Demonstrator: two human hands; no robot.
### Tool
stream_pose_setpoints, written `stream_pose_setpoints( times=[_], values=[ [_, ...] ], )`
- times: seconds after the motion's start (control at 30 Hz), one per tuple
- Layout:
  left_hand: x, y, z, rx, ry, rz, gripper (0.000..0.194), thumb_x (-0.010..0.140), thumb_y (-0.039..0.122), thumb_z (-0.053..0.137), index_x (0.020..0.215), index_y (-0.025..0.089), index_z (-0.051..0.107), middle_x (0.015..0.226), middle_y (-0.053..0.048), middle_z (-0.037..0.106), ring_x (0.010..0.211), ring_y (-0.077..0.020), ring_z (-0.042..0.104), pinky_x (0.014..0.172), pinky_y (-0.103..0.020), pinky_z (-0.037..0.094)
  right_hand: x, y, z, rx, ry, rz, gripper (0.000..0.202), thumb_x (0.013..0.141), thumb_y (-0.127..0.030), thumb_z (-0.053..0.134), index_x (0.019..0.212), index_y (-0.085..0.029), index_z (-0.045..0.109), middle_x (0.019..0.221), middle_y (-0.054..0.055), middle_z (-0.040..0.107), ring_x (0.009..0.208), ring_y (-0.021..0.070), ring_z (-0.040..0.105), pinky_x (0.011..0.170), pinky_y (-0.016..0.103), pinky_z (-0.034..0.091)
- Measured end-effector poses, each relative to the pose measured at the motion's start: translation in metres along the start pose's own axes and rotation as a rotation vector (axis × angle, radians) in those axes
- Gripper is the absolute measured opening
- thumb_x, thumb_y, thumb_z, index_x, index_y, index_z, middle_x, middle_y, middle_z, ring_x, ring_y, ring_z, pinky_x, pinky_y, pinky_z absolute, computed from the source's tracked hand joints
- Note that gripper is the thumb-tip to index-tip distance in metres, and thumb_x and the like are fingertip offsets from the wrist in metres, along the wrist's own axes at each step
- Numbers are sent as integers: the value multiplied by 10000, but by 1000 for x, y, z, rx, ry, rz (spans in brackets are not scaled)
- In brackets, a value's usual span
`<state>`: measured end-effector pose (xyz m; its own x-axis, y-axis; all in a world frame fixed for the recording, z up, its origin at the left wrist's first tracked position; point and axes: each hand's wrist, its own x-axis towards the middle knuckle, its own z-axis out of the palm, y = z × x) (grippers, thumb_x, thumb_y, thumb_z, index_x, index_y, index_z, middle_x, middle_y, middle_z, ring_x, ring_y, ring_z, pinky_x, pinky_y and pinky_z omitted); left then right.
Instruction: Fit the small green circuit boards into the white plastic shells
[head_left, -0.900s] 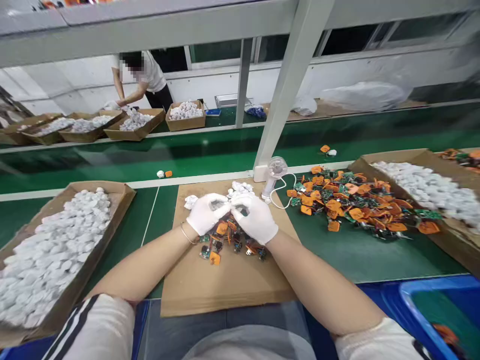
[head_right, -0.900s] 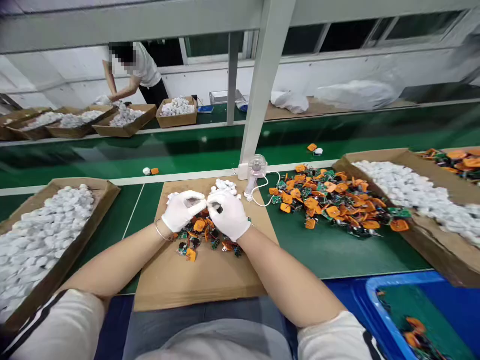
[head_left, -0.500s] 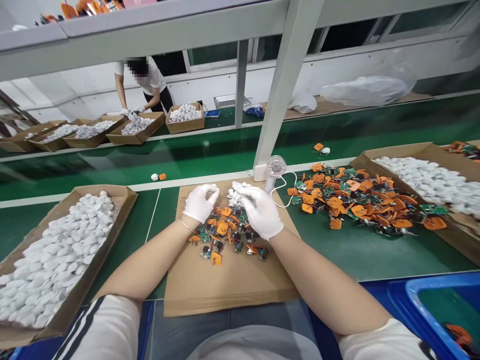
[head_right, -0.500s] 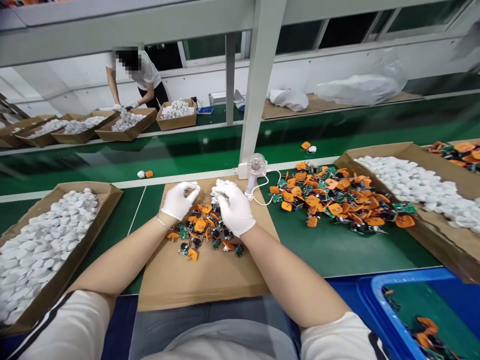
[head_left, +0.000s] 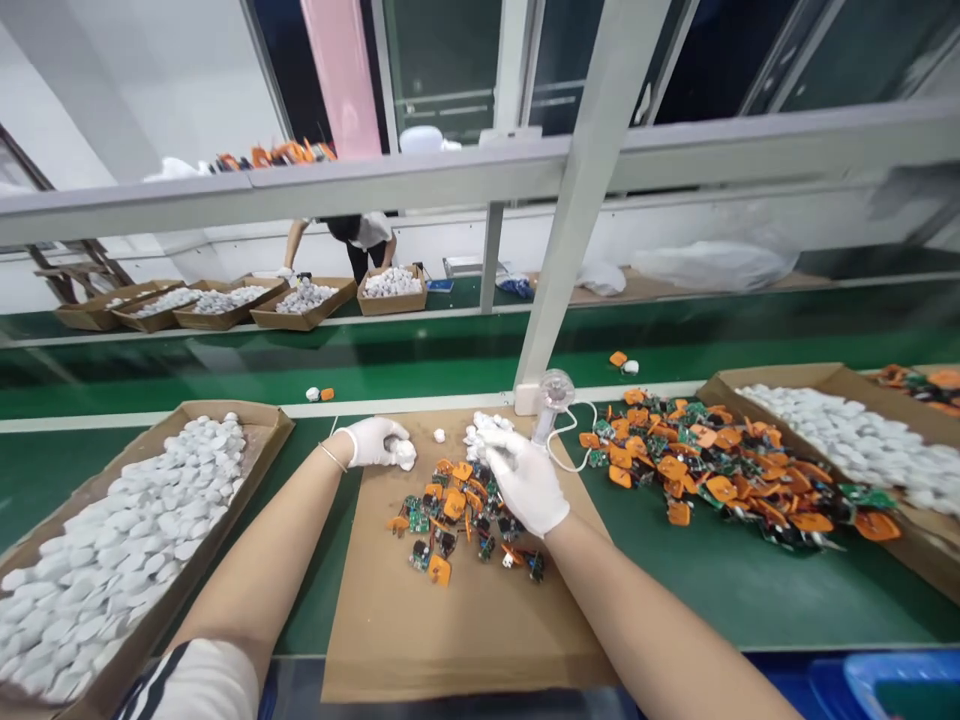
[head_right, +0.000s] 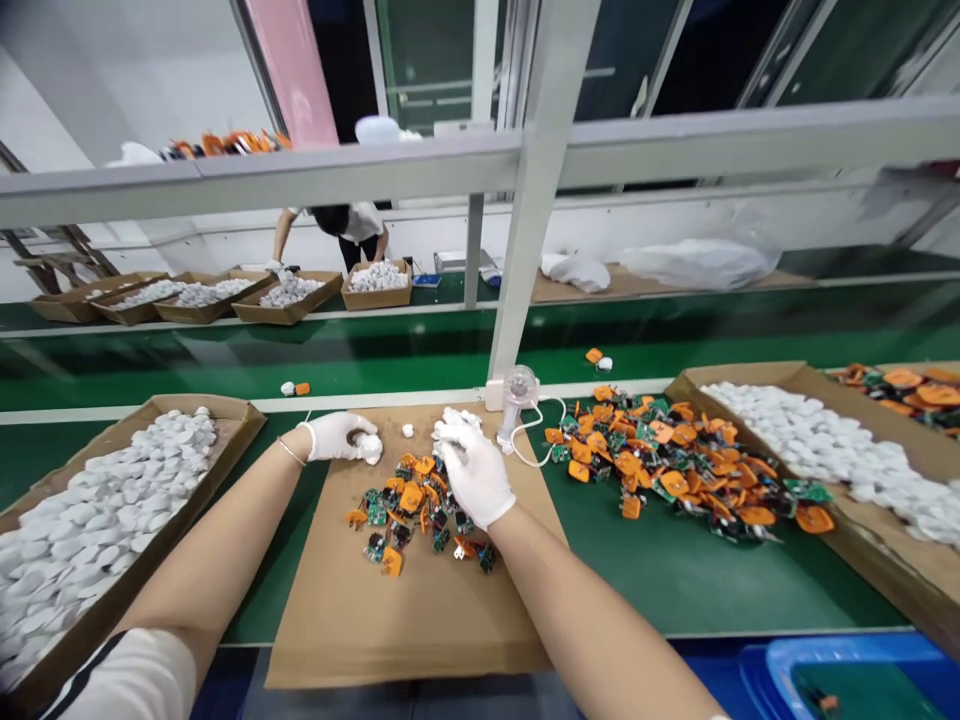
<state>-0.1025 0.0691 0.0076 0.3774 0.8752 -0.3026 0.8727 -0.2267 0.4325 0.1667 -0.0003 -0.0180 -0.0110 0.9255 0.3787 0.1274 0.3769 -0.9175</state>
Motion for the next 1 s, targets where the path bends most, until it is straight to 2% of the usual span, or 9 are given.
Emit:
stream_pose_setpoints(
  times=[0.03,0.1,0.27,0.37,0.53,0.7,0.8,0.9,1.0],
  values=[
    [2,-4,1,-29,-4,3,462,600,128,705,1060,159,674,933,-12,728,862,-181,675,764,-210,506,1,-2,-1,-43,-25,-23,133,805,-228,624,870,-224,740,1254,95,673,1299,280,529,1147,527,341],
    [7,-10,3,-83,3,-5,482,540,119,741,1015,149,671,871,-6,725,816,-189,676,710,-217,510,2,-5,-3,-106,-30,-51,148,788,-201,609,854,-225,739,1219,90,693,1263,282,563,1132,520,365],
    [17,-24,9,-257,-5,-25,547,366,170,864,868,152,646,692,25,687,665,-191,654,598,-245,504,0,-6,-4,-223,-33,-15,118,762,-222,619,806,-216,728,956,106,760,994,293,694,974,498,509],
    [21,-30,14,-406,-68,6,582,342,239,902,853,148,638,674,15,690,637,-185,658,598,-258,522,-2,0,-2,-212,-47,-21,114,760,-265,646,814,-211,731,969,118,759,987,300,693,957,499,516],
    [23,-41,16,-572,-100,66,550,372,313,909,836,138,670,680,-10,703,633,-170,655,624,-257,525,-4,4,-2,-157,-68,3,169,751,-341,681,831,-198,724,975,124,757,964,296,700,930,481,534],
    [18,-47,12,-623,-76,91,486,391,408,903,753,159,695,636,6,688,594,-162,631,589,-255,501,-5,-1,-2,-182,-77,33,126,758,-319,685,799,-204,713,946,119,753,958,307,692,945,510,515],
    [16,-43,15,-642,-36,97,523,440,520,872,767,156,685,652,-5,687,602,-162,626,584,-253,492,-5,0,-2,-162,-91,47,111,764,-300,683,820,-208,710,942,116,749,956,305,690,943,516,512],
    [17,-32,21,-636,19,100,553,558,628,789,788,138,676,671,-19,680,620,-149,615,590,-233,481,-6,5,-2,-159,-106,52,127,770,-307,683,847,-210,711,946,110,747,962,300,688,942,513,512],
    [21,-20,28,-590,75,82,512,709,632,702,758,123,661,630,-19,642,605,-131,592,585,-219,471,-8,9,-3,-188,-98,49,164,784,-343,677,878,-213,714,930,102,747,948,291,688,930,512,515]
  ],
)
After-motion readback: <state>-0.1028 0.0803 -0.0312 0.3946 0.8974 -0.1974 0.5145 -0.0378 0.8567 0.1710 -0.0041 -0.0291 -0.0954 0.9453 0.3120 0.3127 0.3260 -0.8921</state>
